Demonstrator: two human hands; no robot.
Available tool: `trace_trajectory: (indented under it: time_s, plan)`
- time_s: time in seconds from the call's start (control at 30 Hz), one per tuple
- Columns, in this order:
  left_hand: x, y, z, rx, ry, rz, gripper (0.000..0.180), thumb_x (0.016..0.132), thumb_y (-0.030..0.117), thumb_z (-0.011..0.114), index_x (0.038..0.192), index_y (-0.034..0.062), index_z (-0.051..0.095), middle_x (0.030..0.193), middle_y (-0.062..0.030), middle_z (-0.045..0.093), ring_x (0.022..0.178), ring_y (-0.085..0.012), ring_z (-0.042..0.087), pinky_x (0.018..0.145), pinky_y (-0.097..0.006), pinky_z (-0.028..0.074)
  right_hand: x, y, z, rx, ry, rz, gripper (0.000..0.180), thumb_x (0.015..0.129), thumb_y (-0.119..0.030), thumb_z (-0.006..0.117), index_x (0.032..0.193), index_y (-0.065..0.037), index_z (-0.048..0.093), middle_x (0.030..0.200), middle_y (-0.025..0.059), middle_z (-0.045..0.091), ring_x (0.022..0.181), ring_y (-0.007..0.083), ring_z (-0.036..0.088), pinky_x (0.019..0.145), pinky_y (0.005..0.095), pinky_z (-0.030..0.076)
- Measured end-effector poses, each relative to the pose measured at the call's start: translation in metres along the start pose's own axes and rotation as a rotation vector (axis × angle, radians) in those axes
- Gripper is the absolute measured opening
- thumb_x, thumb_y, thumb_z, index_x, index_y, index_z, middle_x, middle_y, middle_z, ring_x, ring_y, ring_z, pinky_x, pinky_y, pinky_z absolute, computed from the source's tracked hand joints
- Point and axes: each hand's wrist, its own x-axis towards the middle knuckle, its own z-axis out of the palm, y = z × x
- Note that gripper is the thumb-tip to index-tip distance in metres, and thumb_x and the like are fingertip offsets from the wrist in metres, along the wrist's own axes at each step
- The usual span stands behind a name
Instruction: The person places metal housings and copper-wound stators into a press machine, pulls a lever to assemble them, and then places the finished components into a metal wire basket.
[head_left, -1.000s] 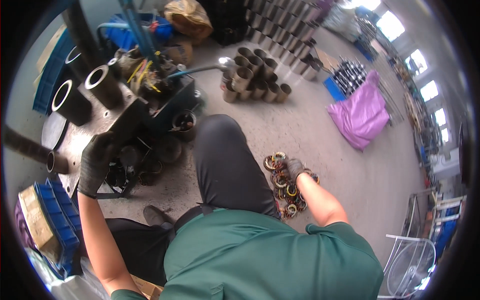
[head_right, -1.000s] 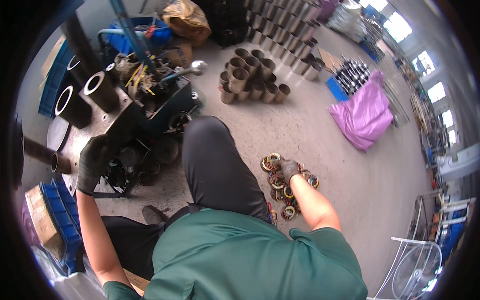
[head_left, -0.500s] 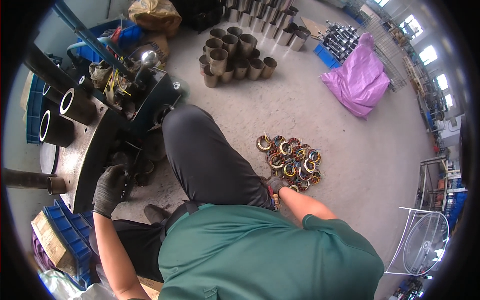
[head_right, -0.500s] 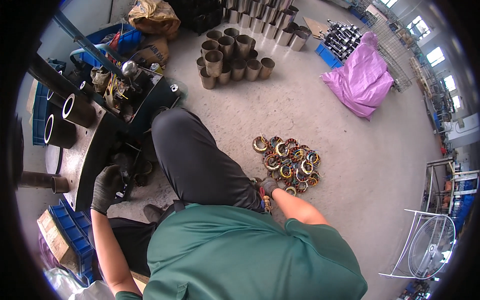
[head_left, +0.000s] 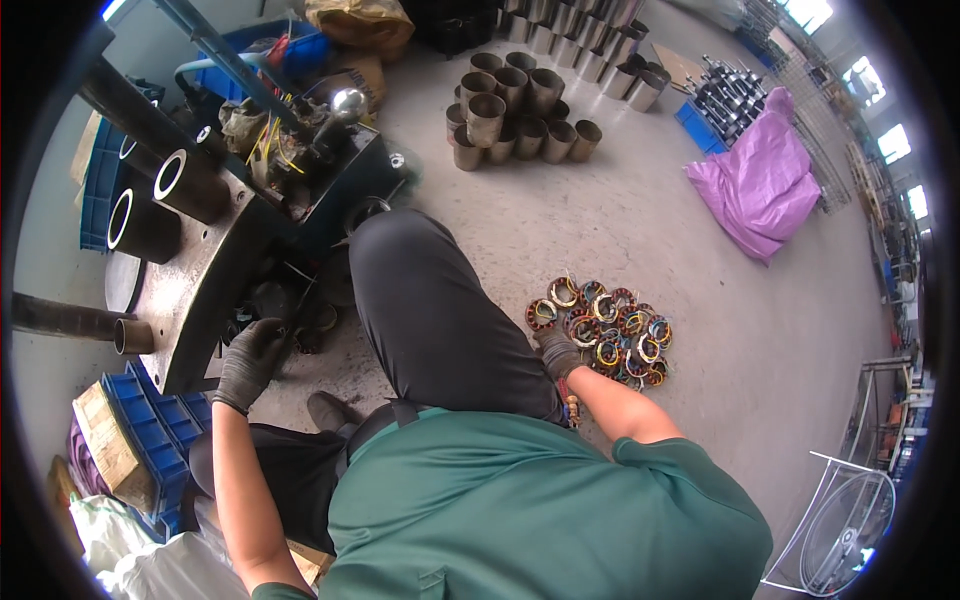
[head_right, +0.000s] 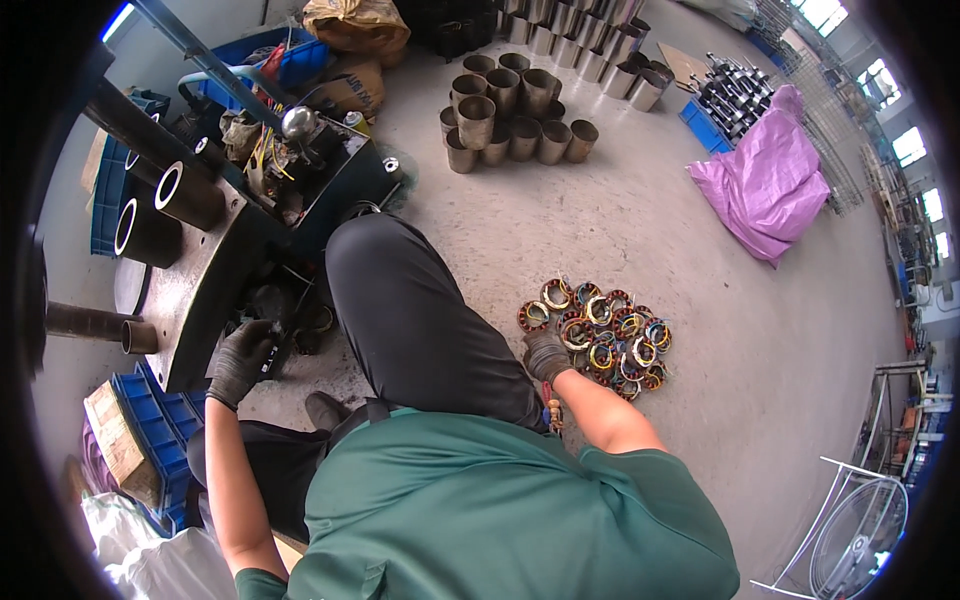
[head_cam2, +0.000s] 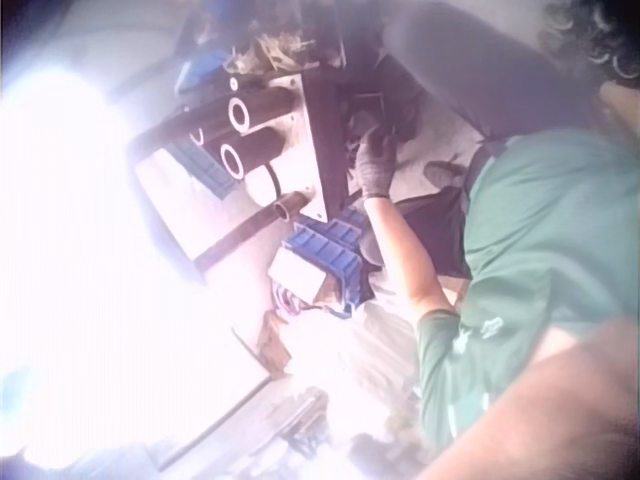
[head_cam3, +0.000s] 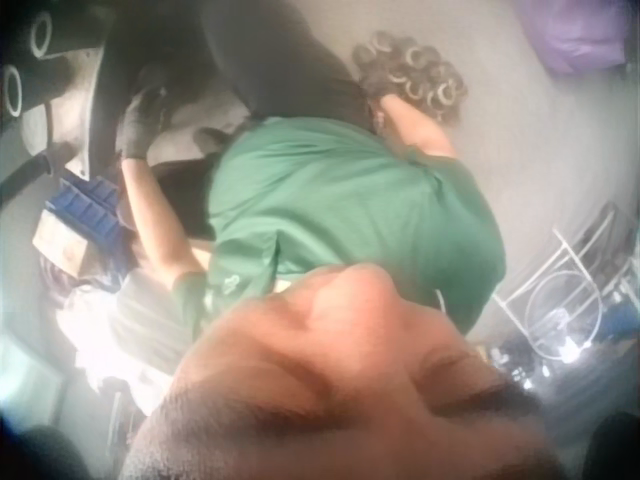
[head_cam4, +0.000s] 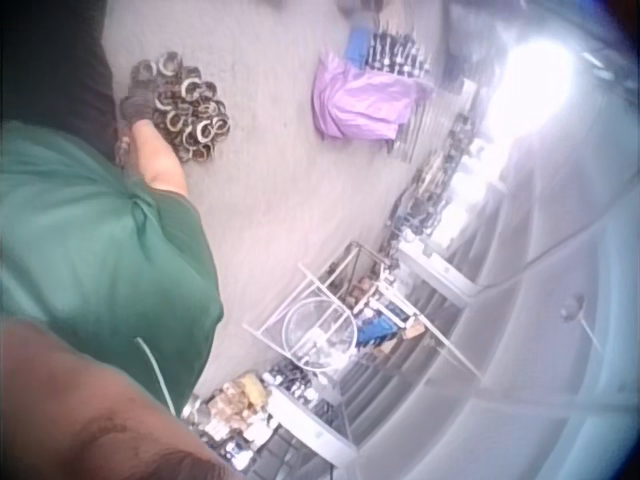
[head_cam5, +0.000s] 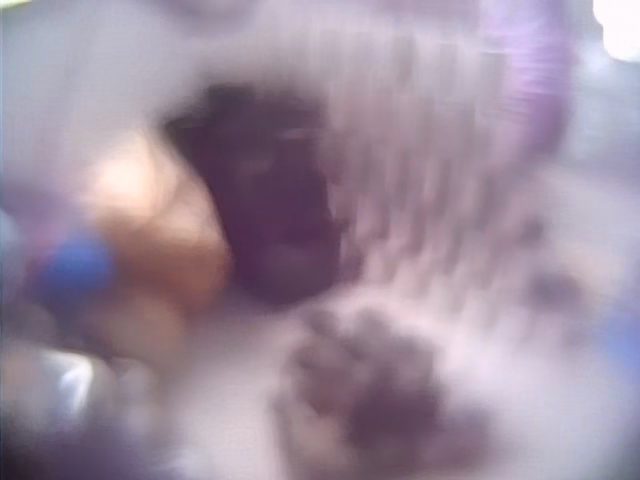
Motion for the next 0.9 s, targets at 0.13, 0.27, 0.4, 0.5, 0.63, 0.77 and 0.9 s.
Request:
trace_trajectory:
  time_s: [0.13,0.27,0.4,0.5,0.63,0.77,0.9]
  plan:
    - [-0.012,-0.033,-0.002,0.089,-0.007,0.028,0.030,0.097,0.014,0.074,0.125,0.0012,0.070,0.116,-0.0186,0.073,0.106,-0.0313,0.072,0.092,-0.038,0.057,0.014,-0.033,-0.018,0.140,0.039,-0.066,0.047,0.098,-0.034,0.057,0.138,-0.011,0.067,0.118,0.0218,0.075,0.104,0.0371,0.075,0.109,0.0647,0.033]
    - [-0.022,-0.032,-0.006,0.047,-0.030,-0.046,0.029,0.095,0.013,0.074,0.122,0.0033,0.071,0.114,-0.0178,0.073,0.104,-0.0339,0.072,0.091,-0.039,0.057,0.042,-0.048,-0.044,0.194,-0.156,-0.067,0.043,0.101,-0.038,0.054,0.130,-0.012,0.074,0.118,0.0205,0.077,0.111,0.0369,0.075,0.093,0.0514,0.056]
    - [-0.019,-0.024,-0.009,0.230,-0.066,-0.006,0.026,0.097,0.021,0.069,0.119,0.0076,0.072,0.113,-0.0207,0.072,0.105,-0.0409,0.069,0.090,-0.047,0.056,0.057,-0.025,-0.033,-0.022,-0.367,-0.006,0.036,0.100,-0.030,0.054,0.115,-0.012,0.082,0.121,0.0178,0.077,0.114,0.0346,0.075,0.091,0.0506,0.060]
    - [-0.037,-0.025,-0.020,0.257,-0.035,-0.049,0.028,0.097,0.025,0.068,0.120,0.0103,0.073,0.112,-0.0212,0.072,0.106,-0.0417,0.068,0.091,-0.048,0.055,0.064,-0.027,-0.030,-0.079,-0.338,0.091,0.041,0.100,-0.037,0.053,0.118,-0.013,0.080,0.121,0.0162,0.078,0.113,0.0342,0.075,0.091,0.0502,0.059]
    - [-0.028,-0.016,-0.023,0.219,-0.078,0.047,0.029,0.098,0.026,0.068,0.121,0.0097,0.073,0.114,-0.0194,0.074,0.108,-0.0392,0.070,0.095,-0.047,0.055,0.090,0.001,-0.026,-0.040,-0.332,0.078,0.045,0.099,-0.045,0.055,0.119,-0.013,0.079,0.122,0.0168,0.077,0.111,0.0344,0.074,0.091,0.0476,0.059]
    - [-0.036,-0.003,-0.033,0.273,-0.095,0.015,0.037,0.098,0.035,0.066,0.124,0.0090,0.073,0.118,-0.0202,0.074,0.113,-0.0394,0.069,0.098,-0.048,0.054,0.148,0.004,-0.095,-0.104,-0.272,0.019,0.041,0.096,-0.040,0.058,0.119,-0.014,0.079,0.122,0.0176,0.077,0.110,0.0345,0.074,0.093,0.0470,0.059]
    - [-0.037,-0.001,-0.039,0.272,-0.127,-0.014,0.038,0.097,0.036,0.066,0.124,0.0100,0.073,0.119,-0.0208,0.074,0.112,-0.0401,0.070,0.097,-0.049,0.055,0.228,0.009,-0.204,-0.258,-0.080,-0.045,0.038,0.093,-0.036,0.062,0.119,-0.015,0.079,0.122,0.0185,0.076,0.110,0.0345,0.074,0.095,0.0463,0.058]
